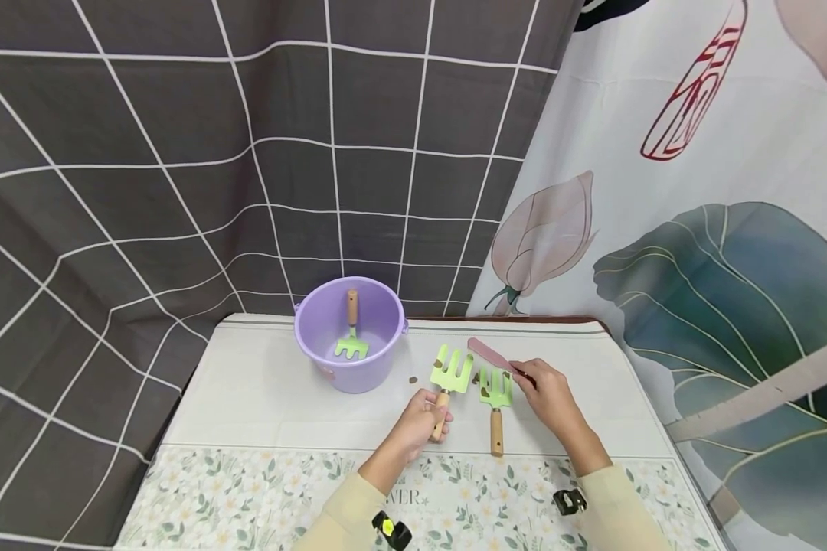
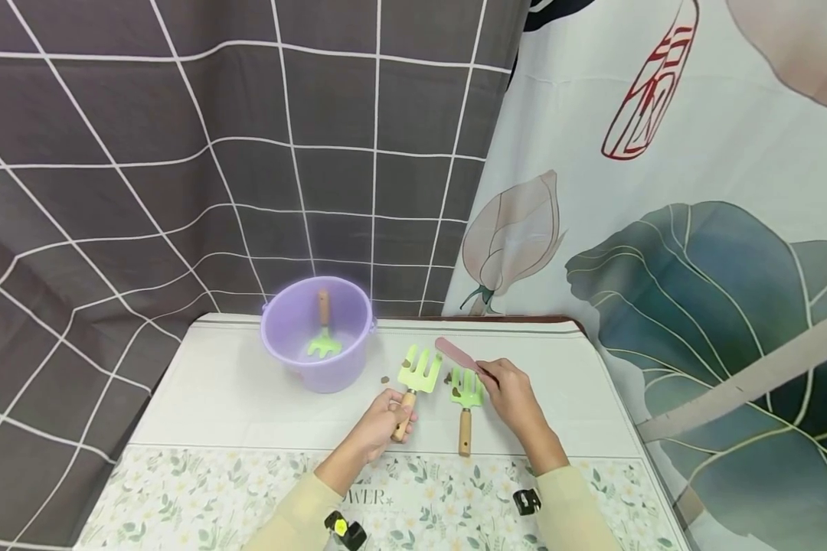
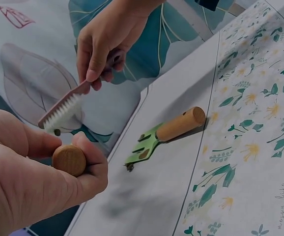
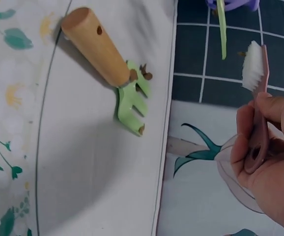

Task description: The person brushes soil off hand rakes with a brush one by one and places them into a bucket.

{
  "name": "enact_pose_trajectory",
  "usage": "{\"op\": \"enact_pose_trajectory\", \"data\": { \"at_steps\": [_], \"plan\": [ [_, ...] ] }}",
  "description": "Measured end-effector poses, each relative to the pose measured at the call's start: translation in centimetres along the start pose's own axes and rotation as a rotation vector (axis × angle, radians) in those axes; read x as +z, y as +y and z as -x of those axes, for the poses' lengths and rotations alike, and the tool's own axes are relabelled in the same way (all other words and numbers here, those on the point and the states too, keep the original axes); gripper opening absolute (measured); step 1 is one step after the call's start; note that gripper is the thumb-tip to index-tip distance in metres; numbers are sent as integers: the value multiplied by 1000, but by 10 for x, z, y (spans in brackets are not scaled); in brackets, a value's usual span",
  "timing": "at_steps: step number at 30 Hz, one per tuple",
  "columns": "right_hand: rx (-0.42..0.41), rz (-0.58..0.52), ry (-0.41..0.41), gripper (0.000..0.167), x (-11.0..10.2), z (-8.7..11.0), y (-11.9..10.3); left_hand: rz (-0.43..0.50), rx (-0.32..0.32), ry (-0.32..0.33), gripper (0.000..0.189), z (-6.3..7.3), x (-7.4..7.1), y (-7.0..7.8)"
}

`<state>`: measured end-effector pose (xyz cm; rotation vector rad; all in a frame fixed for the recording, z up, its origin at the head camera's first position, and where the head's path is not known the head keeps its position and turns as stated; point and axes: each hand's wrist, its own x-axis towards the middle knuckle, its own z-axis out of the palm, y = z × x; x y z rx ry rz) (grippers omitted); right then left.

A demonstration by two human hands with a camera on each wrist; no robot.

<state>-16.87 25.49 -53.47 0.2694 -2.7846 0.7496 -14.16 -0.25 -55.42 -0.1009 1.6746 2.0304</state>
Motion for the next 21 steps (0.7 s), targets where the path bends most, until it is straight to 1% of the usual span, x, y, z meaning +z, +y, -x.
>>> {"op": "enact_pose_trajectory", "data": {
  "at_steps": [4,12,16,21],
  "plan": [
    [-9,-14,-13,24,3,6,-4,6,-8,1,16,-2,1,-1],
    [-75,-56,-39,23,17,14,-17,15,6,-10,17,-4,3,-4],
    [-100,-50,-46,22,21,16,-20,12,4,-14,17,-5,5,-4],
    [-116,-25,-33,22,23,13,-19,12,9,-13,17,-5,8,-5]
  ]
}}
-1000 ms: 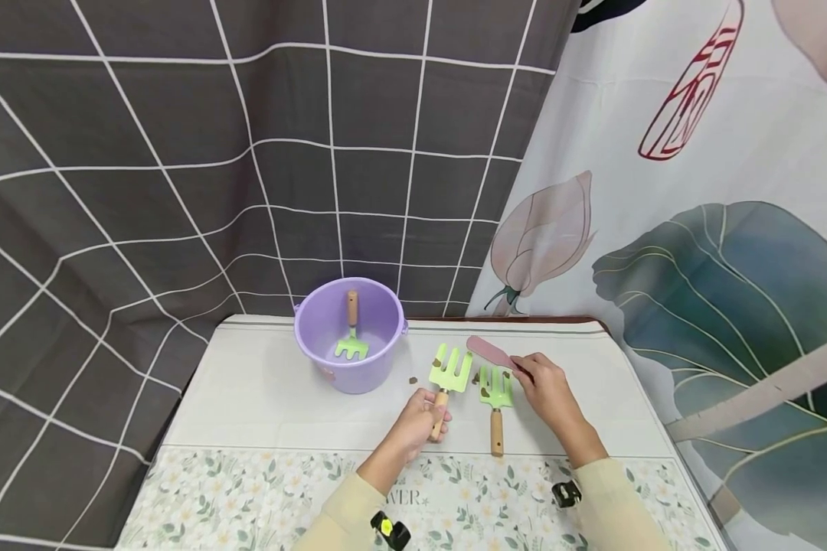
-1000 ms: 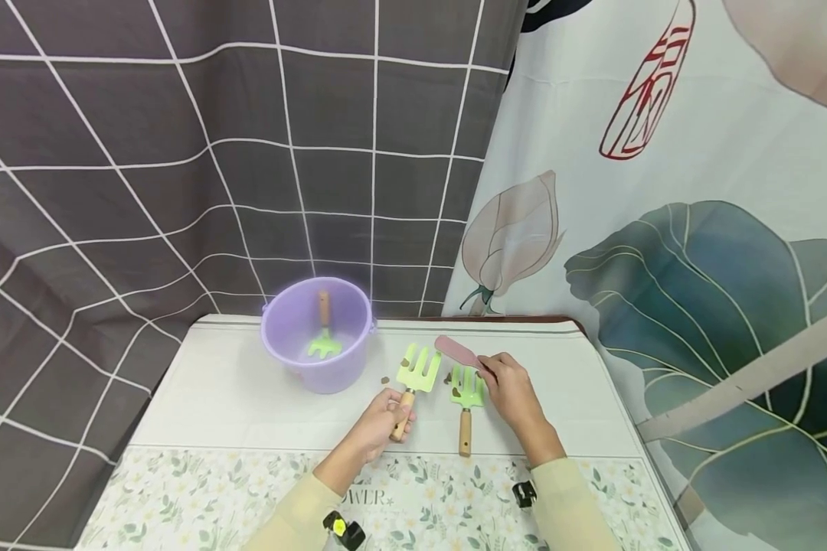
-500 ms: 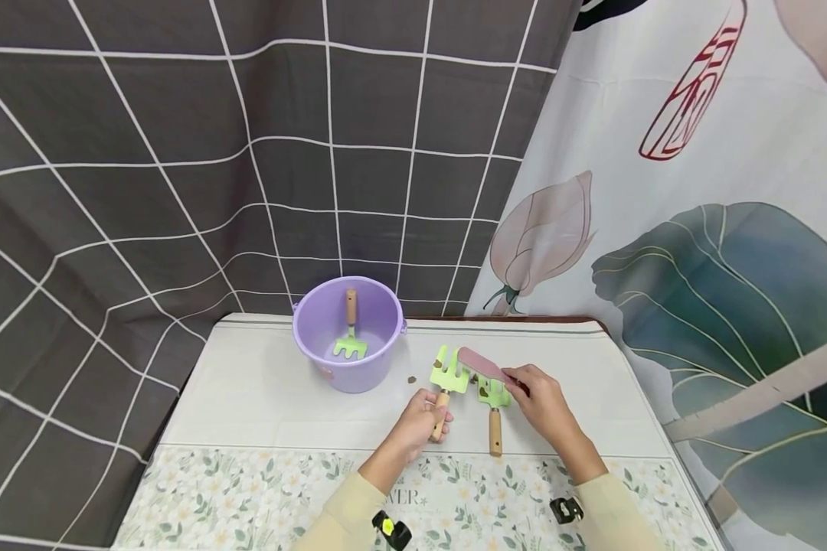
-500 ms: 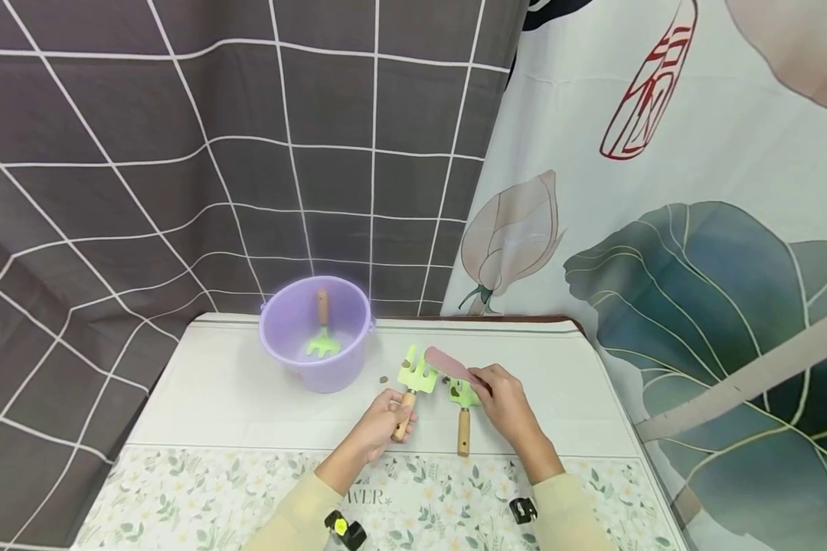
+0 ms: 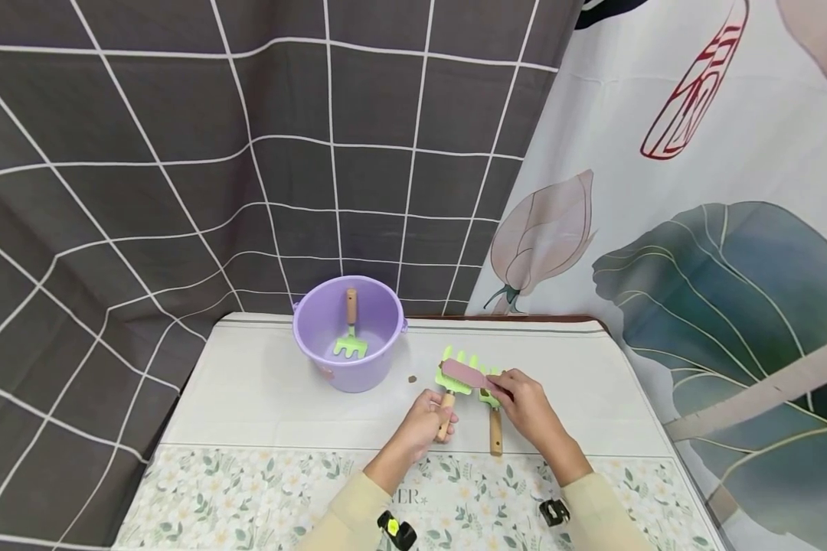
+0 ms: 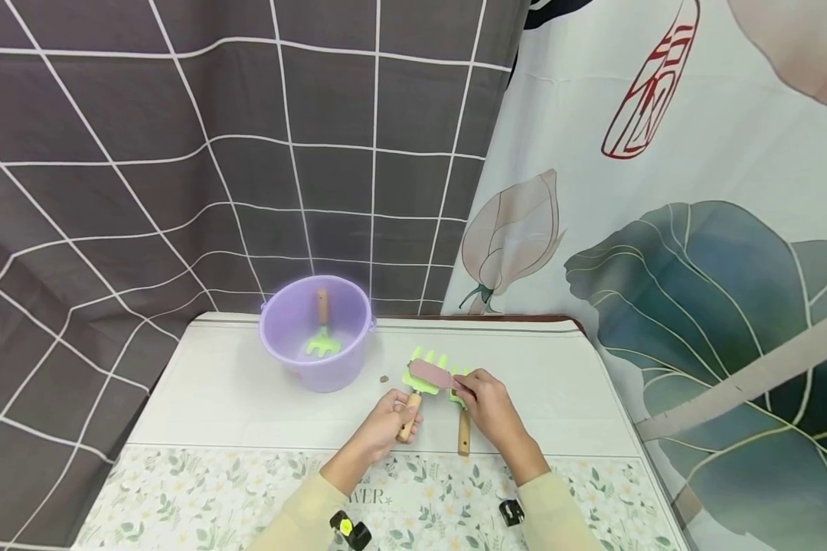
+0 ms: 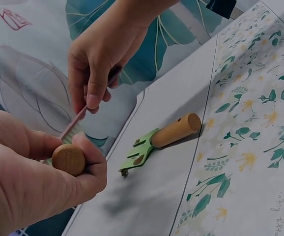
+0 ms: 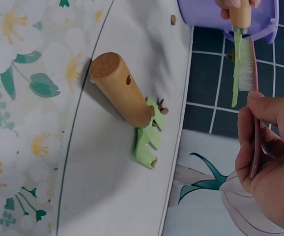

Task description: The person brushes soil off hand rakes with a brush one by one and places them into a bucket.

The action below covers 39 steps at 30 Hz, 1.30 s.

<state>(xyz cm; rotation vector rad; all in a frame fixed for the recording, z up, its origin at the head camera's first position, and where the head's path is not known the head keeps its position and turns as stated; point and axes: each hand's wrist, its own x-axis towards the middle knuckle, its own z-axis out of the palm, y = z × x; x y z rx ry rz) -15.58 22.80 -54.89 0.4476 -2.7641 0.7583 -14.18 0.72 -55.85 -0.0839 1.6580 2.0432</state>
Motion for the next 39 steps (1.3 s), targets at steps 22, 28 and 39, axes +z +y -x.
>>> {"op": "enact_pose_trajectory", "data": {
  "at_steps": [22,28,39],
  "plan": [
    [100,64,56,26,-7,-18,11,19,-6,-22,13,0,4,0],
    [88,55,60,25,-10,-17,7,26,-14,-23,15,0,5,2],
    [-28,10,0,22,0,-2,-6,1,-19,-5,19,0,5,2]
  ]
}}
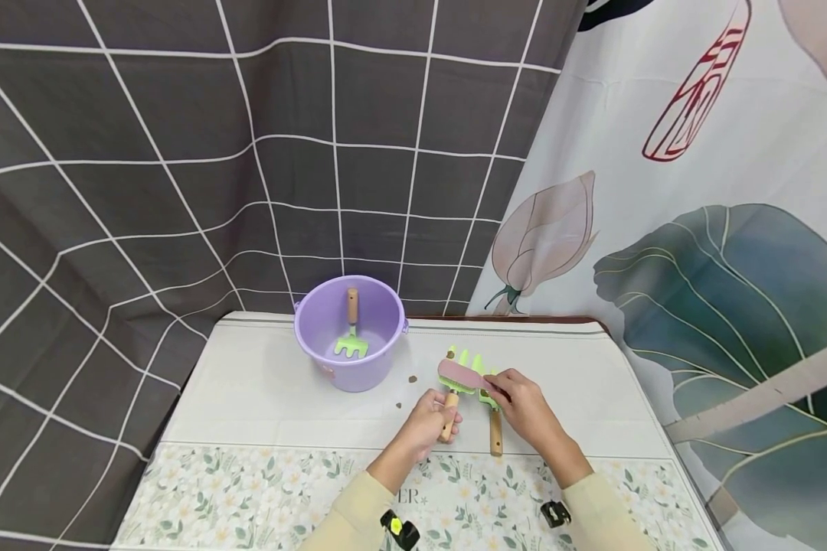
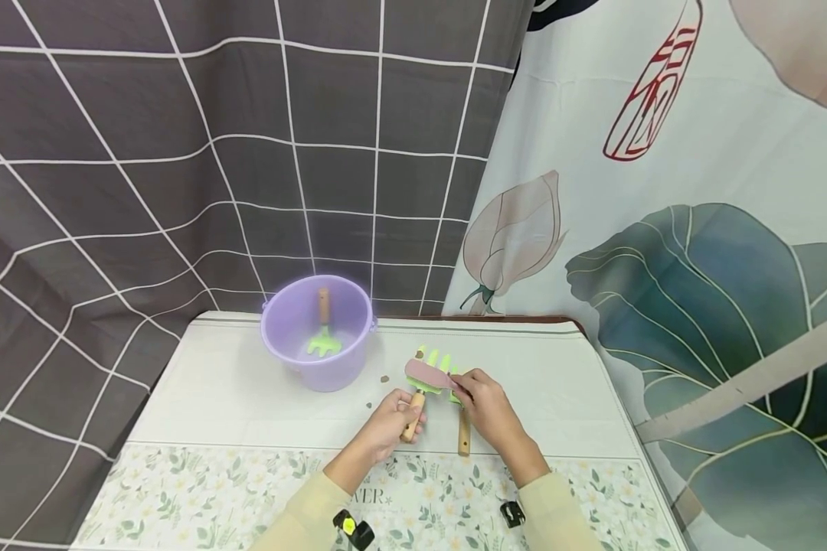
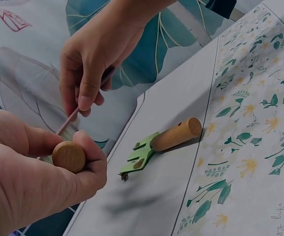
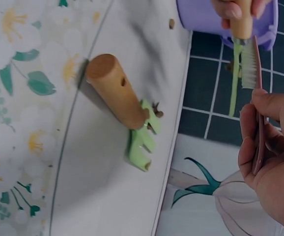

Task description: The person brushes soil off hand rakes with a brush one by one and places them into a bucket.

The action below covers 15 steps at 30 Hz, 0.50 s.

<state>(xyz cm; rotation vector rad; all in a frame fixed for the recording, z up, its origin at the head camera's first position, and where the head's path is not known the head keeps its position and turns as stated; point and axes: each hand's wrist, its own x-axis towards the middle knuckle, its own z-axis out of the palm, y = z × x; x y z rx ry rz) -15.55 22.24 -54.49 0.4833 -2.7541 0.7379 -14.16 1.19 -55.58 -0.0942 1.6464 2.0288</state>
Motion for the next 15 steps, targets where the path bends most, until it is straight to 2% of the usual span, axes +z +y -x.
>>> {"op": "enact_pose_trajectory", "data": {
  "at_steps": [6,15],
  "plan": [
    [-31,11,24,21,7,0,1,0,8,7,19,1,0,1],
    [8,40,32,24,7,-8,7,-1,16,5,16,1,2,1]
  ]
}}
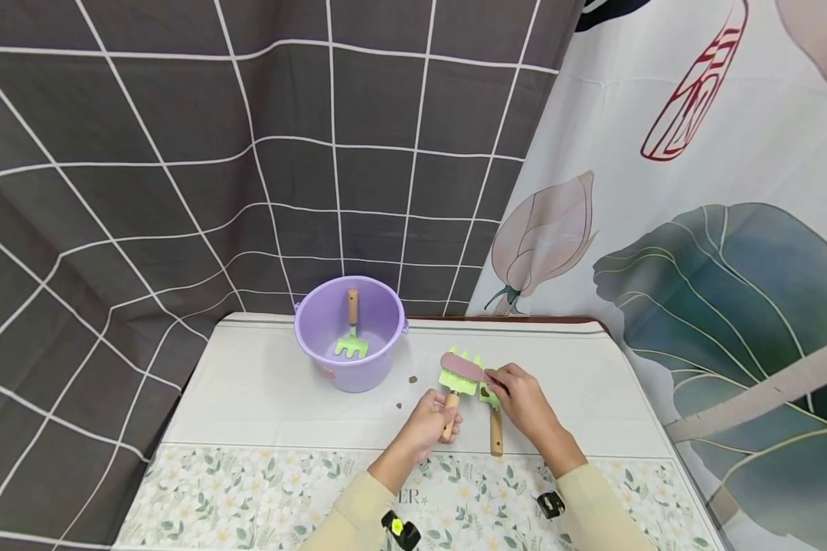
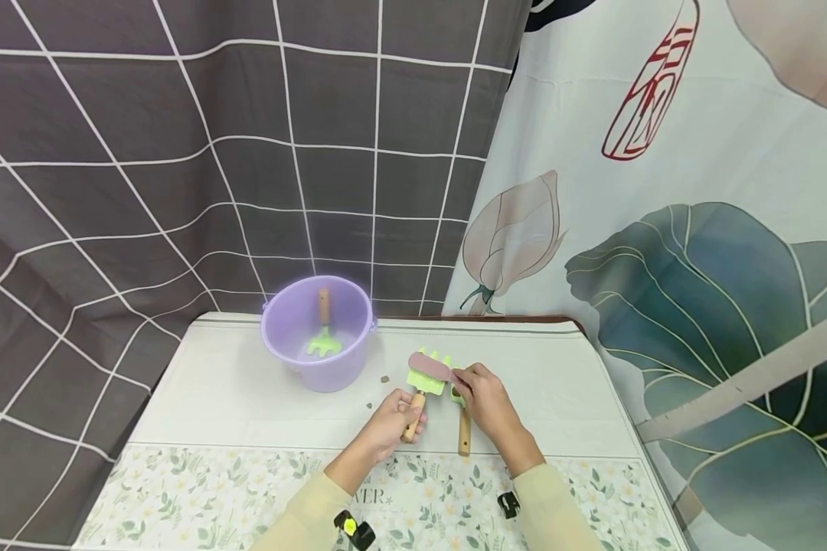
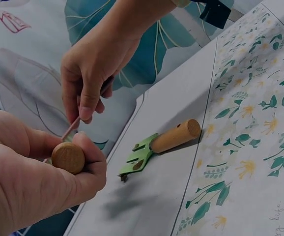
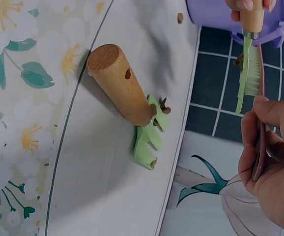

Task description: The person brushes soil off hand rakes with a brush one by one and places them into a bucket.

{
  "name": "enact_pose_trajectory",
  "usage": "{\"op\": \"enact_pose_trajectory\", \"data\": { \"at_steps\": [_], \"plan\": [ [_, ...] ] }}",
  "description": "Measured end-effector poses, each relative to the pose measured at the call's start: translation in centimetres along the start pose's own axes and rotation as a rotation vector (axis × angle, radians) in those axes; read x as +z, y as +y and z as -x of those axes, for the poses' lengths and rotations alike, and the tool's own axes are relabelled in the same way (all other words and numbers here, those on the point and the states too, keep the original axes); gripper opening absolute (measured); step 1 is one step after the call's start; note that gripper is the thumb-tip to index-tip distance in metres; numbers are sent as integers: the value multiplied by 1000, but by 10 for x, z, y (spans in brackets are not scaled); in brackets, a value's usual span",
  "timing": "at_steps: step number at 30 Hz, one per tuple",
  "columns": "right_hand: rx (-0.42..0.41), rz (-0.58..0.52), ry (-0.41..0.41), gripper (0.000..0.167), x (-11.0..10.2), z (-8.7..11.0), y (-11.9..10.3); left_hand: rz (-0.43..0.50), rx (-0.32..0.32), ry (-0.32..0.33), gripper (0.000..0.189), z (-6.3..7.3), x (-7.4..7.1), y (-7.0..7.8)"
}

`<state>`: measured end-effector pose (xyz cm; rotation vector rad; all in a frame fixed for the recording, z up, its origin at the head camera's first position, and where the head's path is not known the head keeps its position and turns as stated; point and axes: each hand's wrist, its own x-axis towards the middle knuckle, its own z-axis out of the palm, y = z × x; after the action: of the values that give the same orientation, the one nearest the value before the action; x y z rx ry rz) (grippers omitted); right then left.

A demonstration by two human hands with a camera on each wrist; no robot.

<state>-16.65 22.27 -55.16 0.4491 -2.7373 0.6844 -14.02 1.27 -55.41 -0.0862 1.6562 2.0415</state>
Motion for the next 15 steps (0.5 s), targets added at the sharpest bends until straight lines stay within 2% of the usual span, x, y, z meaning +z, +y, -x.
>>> {"op": "enact_pose_trajectory", "data": {
  "at_steps": [15],
  "plan": [
    [120,12,10,24,5,-14,2,-8,2,-7,12,2,-1,-1]
  ]
}}
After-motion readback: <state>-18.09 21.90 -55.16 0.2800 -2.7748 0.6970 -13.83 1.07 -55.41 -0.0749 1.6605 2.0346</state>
